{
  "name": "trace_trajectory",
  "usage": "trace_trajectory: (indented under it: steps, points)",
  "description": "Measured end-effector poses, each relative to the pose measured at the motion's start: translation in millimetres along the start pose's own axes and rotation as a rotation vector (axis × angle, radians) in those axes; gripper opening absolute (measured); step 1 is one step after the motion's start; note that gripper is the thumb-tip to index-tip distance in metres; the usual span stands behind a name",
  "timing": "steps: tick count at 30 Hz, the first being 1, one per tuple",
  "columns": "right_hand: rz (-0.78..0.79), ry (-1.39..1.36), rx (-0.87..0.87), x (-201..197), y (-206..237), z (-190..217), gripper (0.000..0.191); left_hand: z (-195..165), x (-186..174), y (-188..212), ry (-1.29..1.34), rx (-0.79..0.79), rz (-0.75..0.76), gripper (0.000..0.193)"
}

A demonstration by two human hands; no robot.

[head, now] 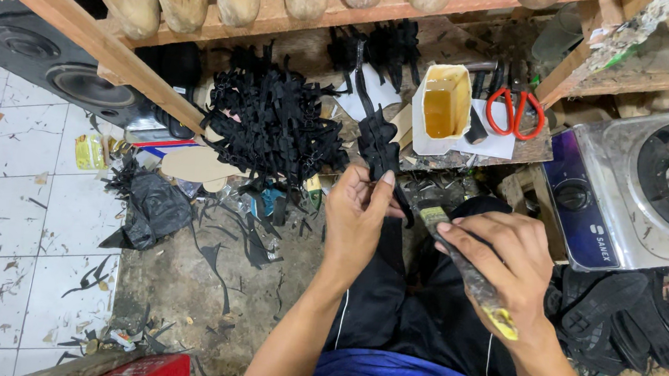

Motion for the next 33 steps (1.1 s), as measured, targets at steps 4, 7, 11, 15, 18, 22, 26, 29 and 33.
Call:
trace_trajectory:
  steps: [4, 7, 11, 15, 18, 22, 26, 29, 33]
  points:
    - [0.031, 0.038, -0.039, 6.8, -1.5, 2.1, 0.029, -4.4, 1.3, 2.3, -0.029, -0.016, -0.021, 0.015]
    - [0.092, 0.065, -0.058, 13.8, -0.3, 2.0, 0.031, -3.6, 1.1, 1.0, 0.044, -0.020, -0.009, 0.015]
    - [0.164, 0.064, -0.075, 16.8, 4.9, 1.3, 0.030, -0.2, -6.7, -2.9, 0.078, -0.005, -0.025, 0.018]
    - [0.176, 0.068, -0.030, 12.8, 5.2, -5.2, 0.028, 2.7, -12.7, -7.4, 0.082, 0.009, -0.039, 0.018]
    - [0.069, 0.052, 0.013, -0.8, 2.8, -8.6, 0.030, 3.9, -10.1, -5.7, 0.061, 0.009, -0.036, 0.017]
    - [0.077, 0.094, -0.089, 7.2, -1.2, -2.2, 0.029, 5.6, -1.1, -1.2, 0.004, -0.003, -0.011, 0.016]
    - [0.150, 0.066, -0.120, 22.3, -0.8, 0.8, 0.028, 9.5, -6.9, -5.4, 0.048, -0.033, -0.033, 0.016]
    - [0.243, 0.031, -0.096, 28.3, 2.5, 1.1, 0.030, 11.3, -19.0, -9.4, 0.053, -0.016, -0.063, 0.019]
    - [0.157, -0.001, -0.055, 15.2, 2.9, -0.1, 0.026, 17.1, -23.1, -12.4, 0.084, 0.002, -0.056, 0.019]
Point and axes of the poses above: each hand's wrist, its own y-axis away from the middle knuckle, its own x-axis out of the palm, z = x × y, the point moved 8 cm from there along -y, towards the middle knuckle
